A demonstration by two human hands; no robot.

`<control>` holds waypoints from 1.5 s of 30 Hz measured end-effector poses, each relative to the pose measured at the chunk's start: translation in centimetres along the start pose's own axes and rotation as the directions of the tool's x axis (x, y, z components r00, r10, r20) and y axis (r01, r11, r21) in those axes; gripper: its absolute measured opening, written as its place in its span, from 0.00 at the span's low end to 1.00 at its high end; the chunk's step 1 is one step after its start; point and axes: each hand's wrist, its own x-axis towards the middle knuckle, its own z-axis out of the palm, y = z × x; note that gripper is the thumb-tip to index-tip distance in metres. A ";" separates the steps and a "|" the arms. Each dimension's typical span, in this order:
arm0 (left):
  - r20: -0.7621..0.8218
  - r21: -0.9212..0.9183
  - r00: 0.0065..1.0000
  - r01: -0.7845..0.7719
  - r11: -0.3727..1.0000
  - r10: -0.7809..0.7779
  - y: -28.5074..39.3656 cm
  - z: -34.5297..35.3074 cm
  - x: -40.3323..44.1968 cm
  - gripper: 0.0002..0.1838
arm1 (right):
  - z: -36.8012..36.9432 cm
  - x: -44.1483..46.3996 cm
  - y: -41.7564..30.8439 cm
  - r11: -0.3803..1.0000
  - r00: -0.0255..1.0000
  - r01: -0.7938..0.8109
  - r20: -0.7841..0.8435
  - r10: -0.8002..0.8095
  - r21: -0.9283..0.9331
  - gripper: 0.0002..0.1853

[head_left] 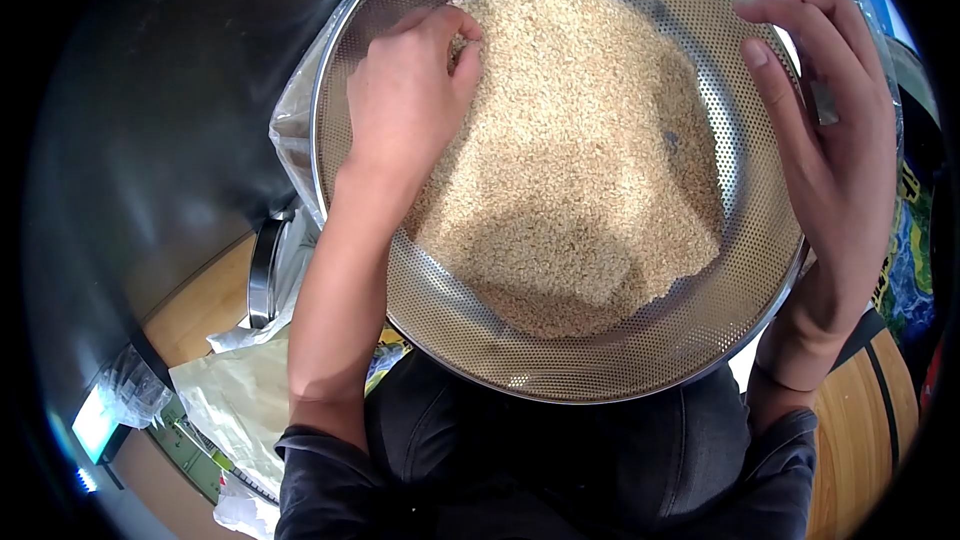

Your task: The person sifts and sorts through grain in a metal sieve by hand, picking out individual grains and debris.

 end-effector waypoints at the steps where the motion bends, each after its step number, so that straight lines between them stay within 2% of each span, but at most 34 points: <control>1: 0.002 -0.001 1.000 0.000 1.000 0.000 0.0 0.1 0.0 0.08 | 0.0 0.0 0.0 1.000 1.000 0.005 0.003 -0.005 -0.005 0.11; 11: 0.012 0.065 1.000 0.014 0.998 -0.015 0.1 0.3 0.1 0.09 | -0.2 0.1 -0.2 1.000 0.999 -0.024 0.023 0.023 0.008 0.11; 16: 0.022 0.069 0.999 0.022 0.997 -0.023 0.1 0.4 0.1 0.09 | 0.1 0.0 -0.1 1.000 1.000 0.013 -0.014 -0.013 -0.007 0.11; 19: 0.019 0.027 0.999 0.029 0.999 -0.029 -0.2 0.0 0.0 0.08 | -0.1 0.0 -0.2 1.000 1.000 -0.002 0.002 0.002 0.014 0.11; 20: 0.068 -0.178 0.988 0.148 0.973 -0.137 -0.6 -0.4 0.0 0.08 | -0.1 0.0 -0.3 1.000 1.000 -0.013 0.008 0.013 0.024 0.10; 21: 0.137 -0.365 0.963 0.266 0.892 -0.231 -0.8 -0.7 0.0 0.08 | 0.1 0.1 -0.5 0.999 0.999 0.019 -0.028 -0.018 0.036 0.10; 22: 0.235 -0.625 0.934 0.356 0.694 -0.267 -0.8 -1.2 -0.3 0.07 | 0.1 0.2 -0.6 0.998 0.998 0.034 -0.056 -0.032 0.045 0.10; 23: 0.229 -0.617 0.938 0.348 0.706 -0.262 -0.7 -2.0 -0.4 0.07 | 0.1 0.3 -0.7 0.997 0.996 0.050 -0.083 -0.045 0.053 0.10; 24: 0.418 -0.785 0.871 0.490 0.379 -0.259 -0.4 -2.8 -0.6 0.05 | -0.2 0.4 -0.8 0.999 1.000 0.014 -0.022 -0.014 0.034 0.09; 25: 0.585 -0.804 0.791 0.594 0.001 -0.180 -0.2 -3.6 -0.7 0.04 | -0.3 0.4 -0.8 1.000 1.000 -0.003 0.001 0.003 0.028 0.09; 27: 0.650 -0.752 0.758 0.633 -0.186 -0.051 0.1 -4.3 -1.1 0.05 | -0.4 0.5 -0.7 1.000 1.000 -0.011 0.029 0.010 0.028 0.09; 29: 0.651 -0.730 0.756 0.647 -0.221 0.064 0.1 -4.4 -1.5 0.05 | -0.3 0.6 -0.7 1.000 1.000 -0.003 0.025 0.002 0.031 0.08; 30: 0.650 -0.731 0.757 0.647 -0.215 0.067 0.5 -4.5 -1.6 0.05 | -0.1 0.6 -1.0 0.999 0.999 0.036 -0.029 -0.035 0.012 0.09; 32: 0.658 -0.679 0.740 0.663 -0.315 0.139 1.3 -4.7 -1.7 0.04 | -0.3 0.7 -1.8 0.998 0.994 0.068 -0.080 -0.069 -0.017 0.10; 34: 0.661 -0.660 0.726 0.682 -0.315 0.189 2.3 -4.6 -1.9 0.04 | -0.6 1.2 -3.2 0.975 0.976 0.195 -0.113 -0.183 0.102 0.13; 35: 0.666 -0.639 0.710 0.701 -0.316 0.229 2.9 -4.5 -2.1 0.04 | -0.7 1.3 -3.7 0.953 0.980 0.196 -0.080 -0.182 0.233 0.15; 37: 0.668 -0.619 0.698 0.713 -0.329 0.256 4.2 -4.6 -2.4 0.05 | -0.7 1.2 -4.6 0.911 0.978 0.210 -0.075 -0.196 0.356 0.14; 39: 0.724 -0.598 0.643 0.765 -0.240 0.248 5.2 -4.7 -2.6 0.08 | -0.6 1.2 -5.2 0.918 0.988 0.150 -0.024 -0.152 0.367 0.14; 41: 0.731 -0.566 0.628 0.777 -0.276 0.268 5.7 -4.5 -2.8 0.10 | -0.4 0.8 -4.9 0.919 0.993 0.095 0.023 -0.112 0.382 0.13; 43: 0.743 -0.548 0.614 0.787 -0.282 0.267 6.3 -4.5 -3.1 0.12 | -0.1 0.5 -4.1 0.871 0.977 0.200 -0.026 -0.211 0.449 0.13; 44: 0.729 -0.519 0.611 0.787 -0.332 0.309 6.4 -4.5 -3.1 0.13 | 0.0 0.5 -3.8 0.849 0.967 0.241 -0.044 -0.250 0.470 0.13; 45: 0.722 -0.530 0.624 0.776 -0.343 0.298 6.4 -4.3 -3.2 0.13 | 0.1 0.5 -4.0 0.859 0.965 0.258 -0.070 -0.253 0.442 0.13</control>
